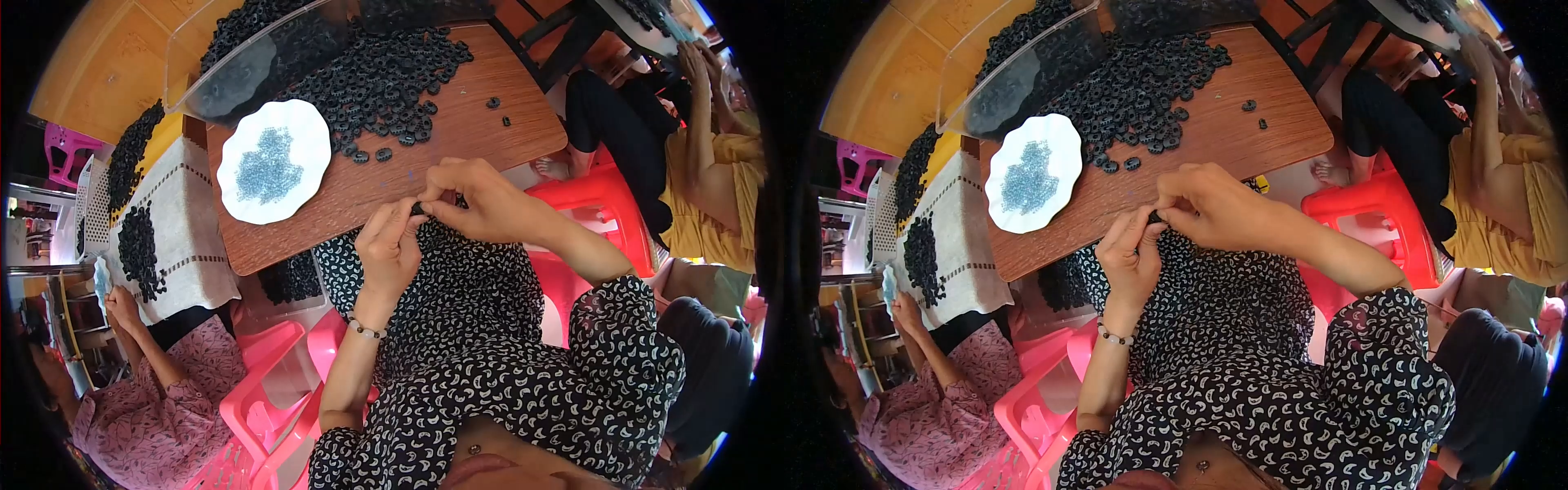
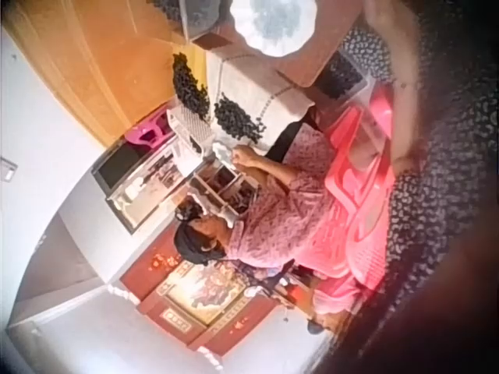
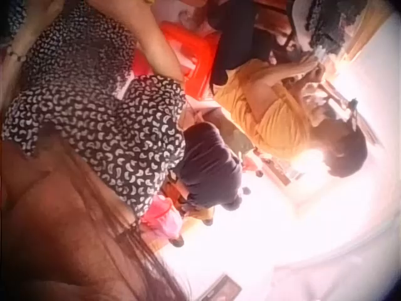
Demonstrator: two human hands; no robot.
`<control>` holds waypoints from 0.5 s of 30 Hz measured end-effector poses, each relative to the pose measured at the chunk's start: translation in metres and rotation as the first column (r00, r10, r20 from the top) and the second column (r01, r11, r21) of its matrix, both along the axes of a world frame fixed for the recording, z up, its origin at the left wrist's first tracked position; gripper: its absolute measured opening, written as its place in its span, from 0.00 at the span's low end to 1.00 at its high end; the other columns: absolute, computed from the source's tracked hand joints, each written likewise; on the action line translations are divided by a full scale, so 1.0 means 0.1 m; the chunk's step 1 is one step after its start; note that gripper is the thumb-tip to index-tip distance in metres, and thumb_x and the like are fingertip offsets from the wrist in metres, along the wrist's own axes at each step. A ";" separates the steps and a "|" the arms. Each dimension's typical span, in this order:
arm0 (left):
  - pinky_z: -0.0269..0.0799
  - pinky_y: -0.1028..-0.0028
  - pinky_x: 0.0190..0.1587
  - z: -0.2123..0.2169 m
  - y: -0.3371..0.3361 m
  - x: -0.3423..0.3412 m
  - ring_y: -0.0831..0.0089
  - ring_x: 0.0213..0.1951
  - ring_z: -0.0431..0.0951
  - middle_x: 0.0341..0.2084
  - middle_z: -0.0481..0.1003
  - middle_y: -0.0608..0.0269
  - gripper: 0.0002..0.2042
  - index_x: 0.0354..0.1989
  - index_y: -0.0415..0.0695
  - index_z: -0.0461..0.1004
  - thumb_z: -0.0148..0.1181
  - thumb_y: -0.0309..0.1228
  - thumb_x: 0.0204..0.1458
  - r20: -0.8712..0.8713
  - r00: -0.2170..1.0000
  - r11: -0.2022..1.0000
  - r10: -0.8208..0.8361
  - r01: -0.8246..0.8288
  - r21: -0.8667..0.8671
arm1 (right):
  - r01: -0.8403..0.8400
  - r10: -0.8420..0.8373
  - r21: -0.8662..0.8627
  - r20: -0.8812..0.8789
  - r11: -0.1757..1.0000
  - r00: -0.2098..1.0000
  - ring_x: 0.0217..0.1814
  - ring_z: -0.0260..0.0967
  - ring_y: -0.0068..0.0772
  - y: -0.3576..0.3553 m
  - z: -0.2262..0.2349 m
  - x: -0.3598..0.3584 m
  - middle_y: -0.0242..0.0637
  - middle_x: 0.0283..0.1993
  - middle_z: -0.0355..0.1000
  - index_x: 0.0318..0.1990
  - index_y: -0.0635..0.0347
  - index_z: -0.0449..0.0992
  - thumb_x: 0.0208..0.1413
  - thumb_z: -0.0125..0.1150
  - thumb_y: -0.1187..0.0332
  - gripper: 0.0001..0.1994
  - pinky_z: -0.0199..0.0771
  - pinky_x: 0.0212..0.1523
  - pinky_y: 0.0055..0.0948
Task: The person picks up a black plastic piece and a small bead by hand, inserts the bead into the piece, and places the assembled item onto the table, repeating the process several times.
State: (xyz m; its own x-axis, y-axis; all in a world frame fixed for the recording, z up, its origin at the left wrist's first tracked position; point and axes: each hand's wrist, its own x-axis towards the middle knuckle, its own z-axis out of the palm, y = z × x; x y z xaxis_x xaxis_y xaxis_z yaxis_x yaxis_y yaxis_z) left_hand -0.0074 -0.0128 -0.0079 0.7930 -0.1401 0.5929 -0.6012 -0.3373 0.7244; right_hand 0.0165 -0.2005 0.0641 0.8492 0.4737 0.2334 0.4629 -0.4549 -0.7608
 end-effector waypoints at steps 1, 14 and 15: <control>0.76 0.71 0.35 0.01 0.00 0.00 0.63 0.32 0.82 0.34 0.81 0.53 0.12 0.46 0.33 0.80 0.65 0.16 0.53 -0.019 1.000 1.000 0.010 -0.010 -0.019 | -0.001 0.001 0.000 0.001 1.000 1.000 0.29 0.71 0.36 -0.02 0.00 0.03 0.39 0.28 0.75 0.32 0.64 0.73 0.56 0.66 0.72 0.07 0.68 0.31 0.35; 0.75 0.74 0.36 0.07 0.03 0.00 0.70 0.32 0.81 0.33 0.83 0.58 0.11 0.48 0.38 0.82 0.67 0.25 0.57 -0.210 0.976 0.981 -0.064 0.023 -0.191 | 0.018 0.226 0.416 -0.529 0.909 0.818 0.43 0.76 0.19 -0.14 0.05 0.17 0.33 0.40 0.80 0.48 0.68 0.80 0.66 0.64 0.65 0.13 0.76 0.45 0.21; 0.75 0.74 0.36 0.09 0.04 0.00 0.70 0.32 0.81 0.33 0.83 0.58 0.11 0.48 0.38 0.82 0.67 0.25 0.57 -0.195 0.979 0.985 -0.061 0.028 -0.169 | 0.023 0.199 0.378 -0.536 0.925 0.821 0.42 0.77 0.19 -0.15 0.05 0.17 0.33 0.39 0.80 0.48 0.67 0.80 0.66 0.64 0.62 0.15 0.76 0.44 0.20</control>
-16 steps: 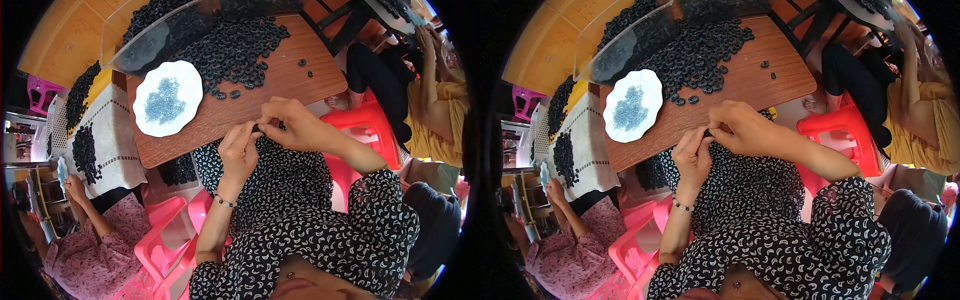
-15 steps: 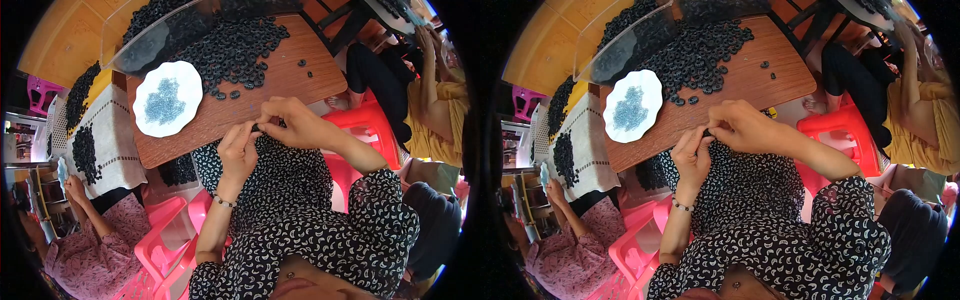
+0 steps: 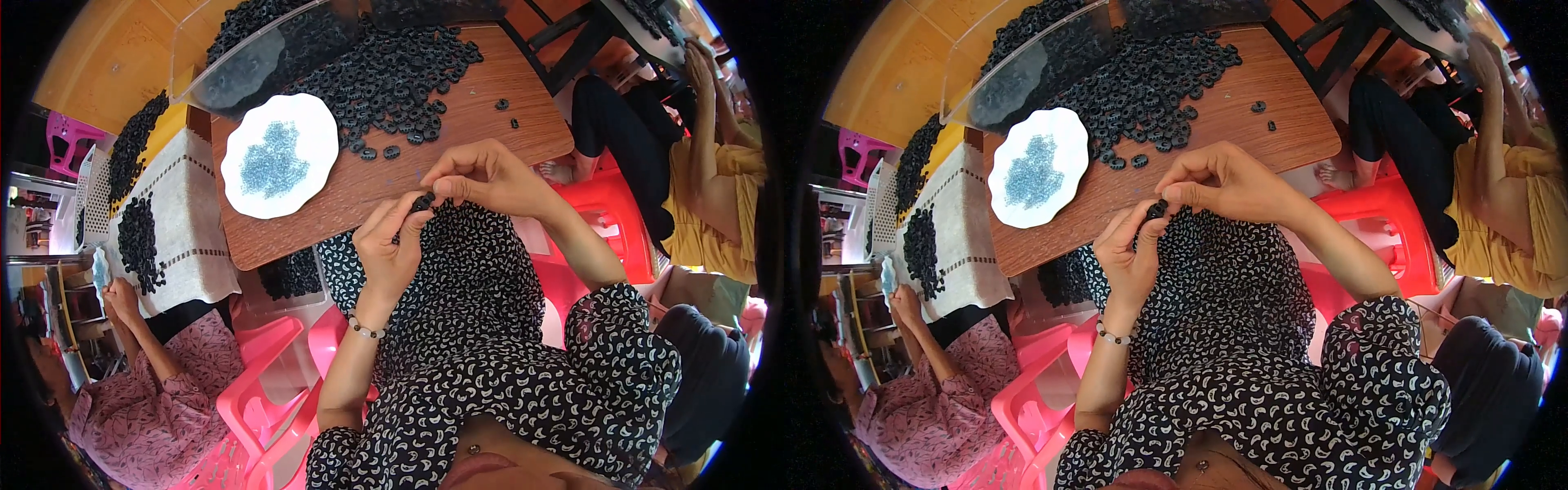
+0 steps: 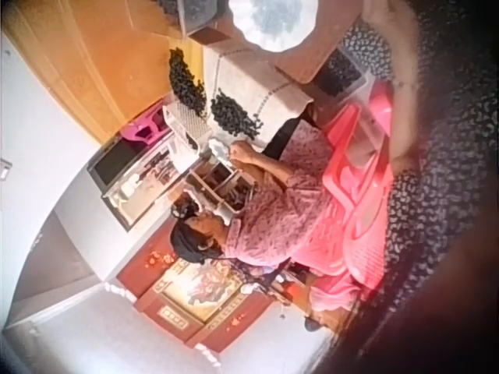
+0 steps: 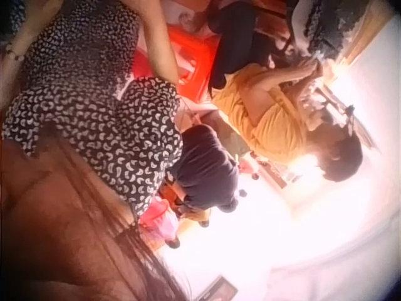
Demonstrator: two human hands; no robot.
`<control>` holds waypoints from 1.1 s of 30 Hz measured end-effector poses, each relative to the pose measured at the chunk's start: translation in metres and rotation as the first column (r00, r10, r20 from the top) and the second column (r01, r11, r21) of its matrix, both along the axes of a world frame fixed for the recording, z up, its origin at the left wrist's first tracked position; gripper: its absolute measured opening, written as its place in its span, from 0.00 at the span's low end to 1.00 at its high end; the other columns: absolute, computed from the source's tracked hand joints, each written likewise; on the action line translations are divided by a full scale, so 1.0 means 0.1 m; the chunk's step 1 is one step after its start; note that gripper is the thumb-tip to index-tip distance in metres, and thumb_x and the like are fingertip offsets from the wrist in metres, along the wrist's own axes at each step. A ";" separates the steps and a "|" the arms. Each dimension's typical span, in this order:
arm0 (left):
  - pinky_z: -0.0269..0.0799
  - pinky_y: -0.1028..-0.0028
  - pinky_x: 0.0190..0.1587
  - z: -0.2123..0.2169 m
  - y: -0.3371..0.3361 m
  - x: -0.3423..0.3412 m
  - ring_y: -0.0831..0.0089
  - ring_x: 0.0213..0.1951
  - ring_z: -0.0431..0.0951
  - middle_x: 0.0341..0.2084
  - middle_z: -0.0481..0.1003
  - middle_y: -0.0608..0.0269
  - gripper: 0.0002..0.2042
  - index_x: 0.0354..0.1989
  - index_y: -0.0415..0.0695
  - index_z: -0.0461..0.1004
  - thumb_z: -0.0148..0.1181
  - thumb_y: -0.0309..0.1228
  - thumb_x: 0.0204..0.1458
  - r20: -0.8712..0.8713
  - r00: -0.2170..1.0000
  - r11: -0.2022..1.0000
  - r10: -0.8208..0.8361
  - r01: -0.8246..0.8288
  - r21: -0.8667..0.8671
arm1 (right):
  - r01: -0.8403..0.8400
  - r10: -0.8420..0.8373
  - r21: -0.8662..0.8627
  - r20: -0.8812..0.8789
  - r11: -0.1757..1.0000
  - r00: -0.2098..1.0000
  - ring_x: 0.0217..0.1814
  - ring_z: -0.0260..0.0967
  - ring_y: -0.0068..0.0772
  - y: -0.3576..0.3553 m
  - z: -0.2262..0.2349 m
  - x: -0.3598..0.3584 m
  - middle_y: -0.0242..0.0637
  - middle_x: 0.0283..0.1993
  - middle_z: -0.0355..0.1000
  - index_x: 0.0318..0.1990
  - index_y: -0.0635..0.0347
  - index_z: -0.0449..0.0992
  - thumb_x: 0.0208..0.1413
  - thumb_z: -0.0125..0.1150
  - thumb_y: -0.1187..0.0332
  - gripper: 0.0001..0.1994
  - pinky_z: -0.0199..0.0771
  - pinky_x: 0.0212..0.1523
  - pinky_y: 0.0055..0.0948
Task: The person picks up a black plastic piece and a small bead by hand, inserts the bead into the piece, and places the assembled item onto the table, repeating the process several times.
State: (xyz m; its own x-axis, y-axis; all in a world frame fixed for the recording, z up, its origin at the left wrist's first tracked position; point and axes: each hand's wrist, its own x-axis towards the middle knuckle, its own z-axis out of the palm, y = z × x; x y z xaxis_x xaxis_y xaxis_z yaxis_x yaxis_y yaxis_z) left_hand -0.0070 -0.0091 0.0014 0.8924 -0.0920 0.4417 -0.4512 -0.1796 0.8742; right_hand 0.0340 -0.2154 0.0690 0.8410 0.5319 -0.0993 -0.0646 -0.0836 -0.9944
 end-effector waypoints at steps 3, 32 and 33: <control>0.75 0.74 0.37 0.04 0.00 0.00 0.70 0.33 0.81 0.34 0.83 0.58 0.11 0.48 0.39 0.83 0.68 0.25 0.57 0.025 1.000 1.000 0.000 0.000 0.026 | 0.035 -0.035 -0.021 -0.002 0.999 0.999 0.41 0.77 0.19 0.00 -0.08 0.00 0.33 0.39 0.81 0.49 0.66 0.80 0.67 0.62 0.57 0.18 0.76 0.41 0.20; 0.69 0.69 0.40 0.06 -0.05 -0.01 0.64 0.39 0.71 0.38 0.75 0.61 0.12 0.44 0.43 0.85 0.71 0.29 0.51 0.269 0.962 0.952 0.040 -0.118 0.283 | 0.076 0.315 0.622 -0.495 0.779 0.810 0.57 0.75 0.32 0.04 -0.75 -0.19 0.42 0.54 0.77 0.59 0.69 0.75 0.66 0.60 0.52 0.27 0.74 0.61 0.37; 0.69 0.67 0.42 0.07 -0.05 -0.03 0.62 0.40 0.72 0.38 0.75 0.61 0.12 0.44 0.43 0.84 0.70 0.27 0.50 0.241 0.969 0.952 0.045 -0.115 0.284 | 0.074 0.305 0.612 -0.491 0.787 0.816 0.56 0.74 0.29 0.06 -0.71 -0.20 0.38 0.52 0.77 0.56 0.67 0.77 0.67 0.58 0.51 0.25 0.74 0.61 0.35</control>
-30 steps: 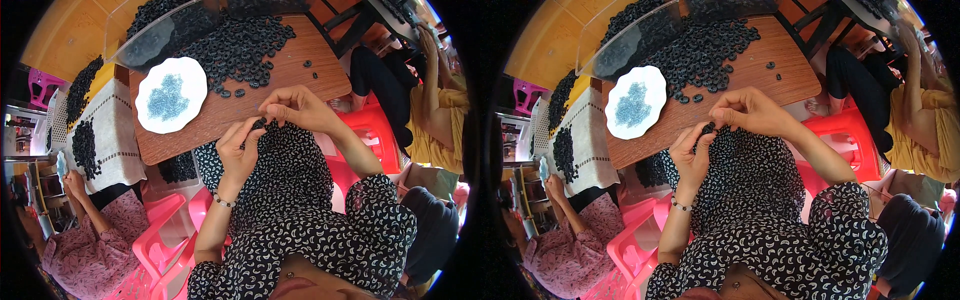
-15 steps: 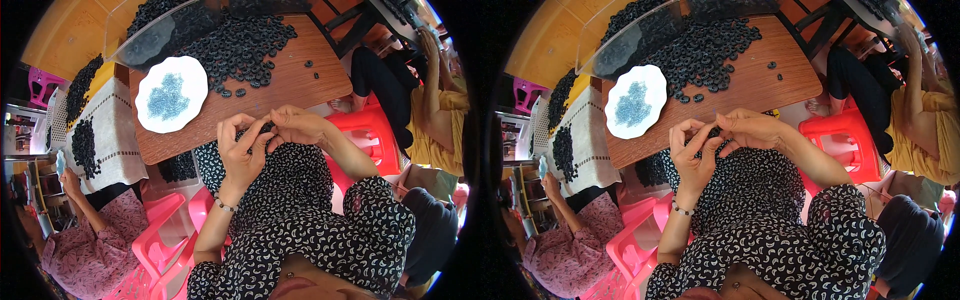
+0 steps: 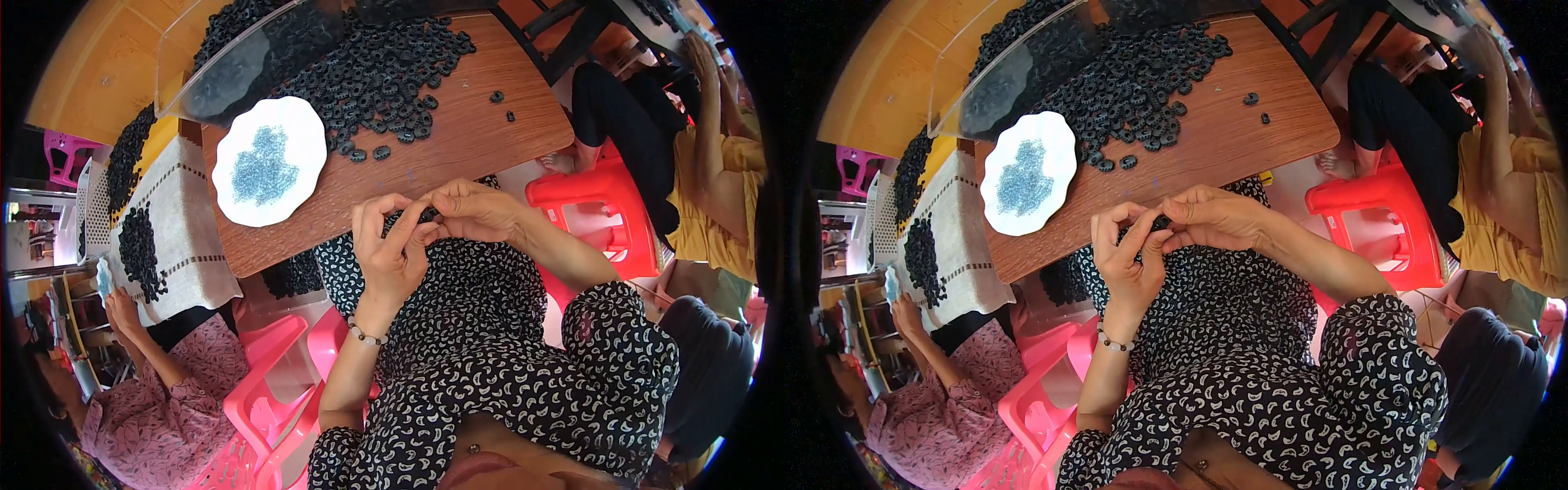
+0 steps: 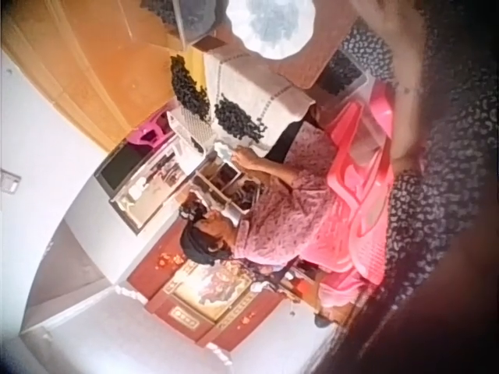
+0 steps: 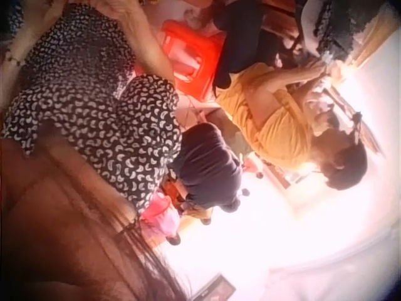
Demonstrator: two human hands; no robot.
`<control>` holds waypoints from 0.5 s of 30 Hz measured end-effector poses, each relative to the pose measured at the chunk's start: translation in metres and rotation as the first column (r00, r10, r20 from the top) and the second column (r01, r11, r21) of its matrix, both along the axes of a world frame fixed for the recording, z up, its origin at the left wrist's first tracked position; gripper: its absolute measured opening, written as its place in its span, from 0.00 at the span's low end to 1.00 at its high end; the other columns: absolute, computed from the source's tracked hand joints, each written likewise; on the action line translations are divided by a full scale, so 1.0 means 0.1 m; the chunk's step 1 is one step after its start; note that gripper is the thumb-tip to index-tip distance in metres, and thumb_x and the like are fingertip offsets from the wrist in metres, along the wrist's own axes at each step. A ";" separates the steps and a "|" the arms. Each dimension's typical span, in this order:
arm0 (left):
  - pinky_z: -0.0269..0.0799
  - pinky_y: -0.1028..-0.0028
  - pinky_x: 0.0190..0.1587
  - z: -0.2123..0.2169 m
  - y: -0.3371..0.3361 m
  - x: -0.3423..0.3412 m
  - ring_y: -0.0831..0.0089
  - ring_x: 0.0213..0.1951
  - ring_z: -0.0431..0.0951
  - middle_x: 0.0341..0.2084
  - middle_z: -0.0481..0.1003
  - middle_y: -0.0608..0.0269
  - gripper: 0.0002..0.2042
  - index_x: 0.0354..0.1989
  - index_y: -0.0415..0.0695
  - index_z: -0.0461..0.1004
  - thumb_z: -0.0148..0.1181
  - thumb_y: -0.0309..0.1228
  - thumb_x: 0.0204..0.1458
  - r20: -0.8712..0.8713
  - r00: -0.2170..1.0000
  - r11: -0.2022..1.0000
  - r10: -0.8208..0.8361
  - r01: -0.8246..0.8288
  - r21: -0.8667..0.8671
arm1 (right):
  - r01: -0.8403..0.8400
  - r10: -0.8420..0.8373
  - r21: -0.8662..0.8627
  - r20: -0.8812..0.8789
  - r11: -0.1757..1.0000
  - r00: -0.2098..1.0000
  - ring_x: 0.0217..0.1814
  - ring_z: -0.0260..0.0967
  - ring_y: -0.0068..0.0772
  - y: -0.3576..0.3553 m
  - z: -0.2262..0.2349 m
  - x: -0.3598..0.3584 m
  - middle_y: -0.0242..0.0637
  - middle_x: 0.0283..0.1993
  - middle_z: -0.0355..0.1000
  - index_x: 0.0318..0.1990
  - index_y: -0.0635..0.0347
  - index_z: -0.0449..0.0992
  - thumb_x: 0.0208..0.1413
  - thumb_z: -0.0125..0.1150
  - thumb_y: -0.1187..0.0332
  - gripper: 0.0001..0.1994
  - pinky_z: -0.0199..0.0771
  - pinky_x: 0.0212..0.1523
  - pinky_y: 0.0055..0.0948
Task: The person picks up a black plastic piece and a small bead by hand, inserts the bead into the piece, and places the assembled item onto the table, repeating the process several times.
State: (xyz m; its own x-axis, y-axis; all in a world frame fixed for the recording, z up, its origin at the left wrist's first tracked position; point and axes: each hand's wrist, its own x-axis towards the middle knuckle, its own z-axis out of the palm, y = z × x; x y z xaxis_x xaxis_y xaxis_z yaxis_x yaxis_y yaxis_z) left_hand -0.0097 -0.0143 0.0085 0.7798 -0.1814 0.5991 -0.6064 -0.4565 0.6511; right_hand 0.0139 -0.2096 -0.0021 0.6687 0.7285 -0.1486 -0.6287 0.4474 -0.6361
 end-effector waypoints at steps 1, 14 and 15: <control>0.70 0.64 0.44 0.00 0.00 -0.01 0.60 0.41 0.73 0.38 0.75 0.60 0.13 0.44 0.44 0.84 0.70 0.26 0.49 -0.028 1.000 1.000 0.005 -0.005 -0.002 | 0.005 -0.004 -0.014 0.010 1.000 1.000 0.55 0.74 0.26 0.01 0.02 -0.01 0.34 0.50 0.76 0.54 0.64 0.78 0.68 0.57 0.50 0.24 0.74 0.61 0.33; 0.70 0.64 0.42 -0.03 0.00 -0.01 0.59 0.40 0.73 0.37 0.75 0.60 0.12 0.42 0.41 0.84 0.72 0.29 0.48 0.009 1.000 0.999 0.016 -0.016 0.043 | 0.097 -0.095 -0.050 0.037 0.994 0.995 0.51 0.73 0.24 0.12 0.00 -0.10 0.34 0.46 0.78 0.52 0.66 0.80 0.67 0.58 0.49 0.25 0.73 0.57 0.30; 0.70 0.64 0.41 0.00 0.01 -0.01 0.60 0.40 0.73 0.37 0.75 0.60 0.12 0.41 0.41 0.84 0.72 0.29 0.48 -0.028 0.999 1.000 0.018 -0.017 0.019 | 0.085 -0.084 -0.065 0.020 0.994 0.996 0.51 0.73 0.24 0.11 0.01 -0.10 0.34 0.47 0.78 0.52 0.66 0.80 0.67 0.57 0.47 0.26 0.74 0.56 0.30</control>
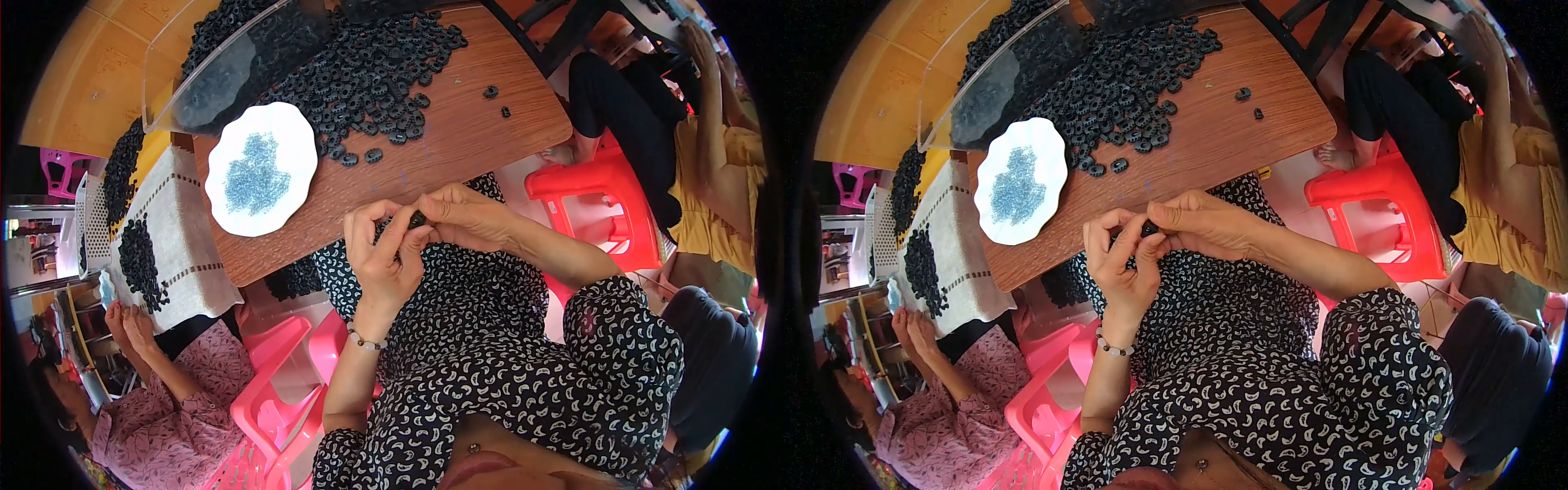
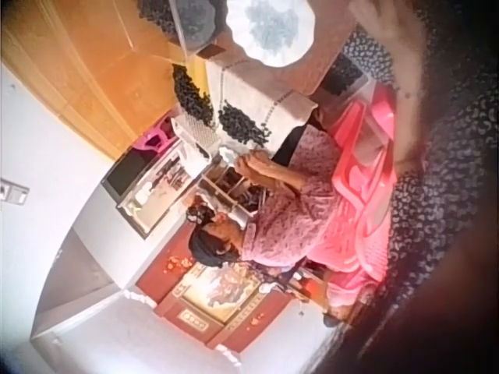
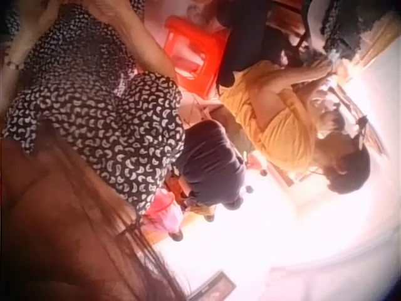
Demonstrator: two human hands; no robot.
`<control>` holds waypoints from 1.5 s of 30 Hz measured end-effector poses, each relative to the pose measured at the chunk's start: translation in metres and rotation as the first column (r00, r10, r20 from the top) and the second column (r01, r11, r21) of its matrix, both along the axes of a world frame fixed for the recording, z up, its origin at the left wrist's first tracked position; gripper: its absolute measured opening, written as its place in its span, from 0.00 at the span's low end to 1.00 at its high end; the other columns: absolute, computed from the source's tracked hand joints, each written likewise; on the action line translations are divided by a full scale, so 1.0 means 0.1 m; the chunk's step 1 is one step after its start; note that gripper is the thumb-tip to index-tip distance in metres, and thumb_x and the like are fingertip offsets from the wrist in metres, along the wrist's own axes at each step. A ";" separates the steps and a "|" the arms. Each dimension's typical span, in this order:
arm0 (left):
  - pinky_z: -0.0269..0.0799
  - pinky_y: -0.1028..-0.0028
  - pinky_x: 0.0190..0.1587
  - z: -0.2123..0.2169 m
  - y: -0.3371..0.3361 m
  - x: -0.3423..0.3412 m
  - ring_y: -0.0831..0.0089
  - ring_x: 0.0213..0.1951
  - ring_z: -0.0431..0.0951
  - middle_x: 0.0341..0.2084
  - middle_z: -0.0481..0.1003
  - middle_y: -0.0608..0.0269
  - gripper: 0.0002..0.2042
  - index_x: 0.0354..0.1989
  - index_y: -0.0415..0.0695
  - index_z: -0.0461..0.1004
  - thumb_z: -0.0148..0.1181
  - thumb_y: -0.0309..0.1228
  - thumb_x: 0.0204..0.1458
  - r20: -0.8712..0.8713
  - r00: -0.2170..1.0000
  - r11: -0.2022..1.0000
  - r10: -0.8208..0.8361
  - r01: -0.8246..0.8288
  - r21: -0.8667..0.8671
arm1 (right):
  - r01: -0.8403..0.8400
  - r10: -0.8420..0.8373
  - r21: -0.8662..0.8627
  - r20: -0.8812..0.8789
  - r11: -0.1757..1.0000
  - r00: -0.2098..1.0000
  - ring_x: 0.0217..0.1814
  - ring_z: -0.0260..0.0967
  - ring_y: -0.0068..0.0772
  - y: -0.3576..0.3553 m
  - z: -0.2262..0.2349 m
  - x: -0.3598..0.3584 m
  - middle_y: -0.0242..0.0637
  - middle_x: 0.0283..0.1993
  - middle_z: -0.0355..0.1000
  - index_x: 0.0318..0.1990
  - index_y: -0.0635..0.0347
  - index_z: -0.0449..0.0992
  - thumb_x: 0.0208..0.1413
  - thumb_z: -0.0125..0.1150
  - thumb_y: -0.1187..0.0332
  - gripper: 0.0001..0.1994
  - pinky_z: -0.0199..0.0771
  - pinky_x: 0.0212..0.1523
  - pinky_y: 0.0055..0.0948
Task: The person picks up a black plastic piece and a small bead by hand, inserts the bead into the piece, and places the assembled item onto the table, repeating the process several times.
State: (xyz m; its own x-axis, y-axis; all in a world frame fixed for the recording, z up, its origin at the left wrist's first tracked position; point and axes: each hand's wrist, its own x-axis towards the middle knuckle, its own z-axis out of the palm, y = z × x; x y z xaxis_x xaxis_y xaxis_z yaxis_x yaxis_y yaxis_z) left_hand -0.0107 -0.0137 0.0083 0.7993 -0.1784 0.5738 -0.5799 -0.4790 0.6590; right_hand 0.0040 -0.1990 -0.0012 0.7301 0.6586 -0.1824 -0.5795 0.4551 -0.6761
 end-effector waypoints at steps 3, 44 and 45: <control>0.69 0.67 0.41 0.01 0.02 0.00 0.62 0.39 0.72 0.37 0.75 0.60 0.14 0.42 0.40 0.84 0.74 0.28 0.46 -0.027 1.000 1.000 -0.007 0.006 -0.027 | -0.017 0.017 -0.026 -0.016 1.000 1.000 0.51 0.73 0.24 0.00 0.04 0.01 0.35 0.48 0.78 0.52 0.66 0.79 0.66 0.53 0.41 0.31 0.74 0.54 0.30; 0.71 0.75 0.38 0.04 -0.05 0.07 0.72 0.35 0.77 0.32 0.77 0.60 0.08 0.42 0.37 0.85 0.64 0.26 0.61 -0.237 0.970 0.924 -0.052 -0.043 -0.380 | 0.485 -0.451 -0.030 0.324 0.874 0.832 0.35 0.77 0.29 -0.71 1.95 2.84 0.56 0.54 0.76 0.67 0.77 0.58 0.76 0.34 0.53 0.30 0.82 0.31 0.23; 0.71 0.75 0.38 -0.02 0.11 0.03 0.72 0.35 0.77 0.32 0.78 0.60 0.07 0.41 0.36 0.85 0.65 0.26 0.60 -0.282 0.959 0.927 0.035 -0.136 -0.349 | 0.461 -0.448 -0.009 0.221 0.887 0.866 0.35 0.77 0.30 -0.32 1.78 3.07 0.59 0.57 0.74 0.69 0.78 0.55 0.76 0.34 0.52 0.31 0.82 0.30 0.23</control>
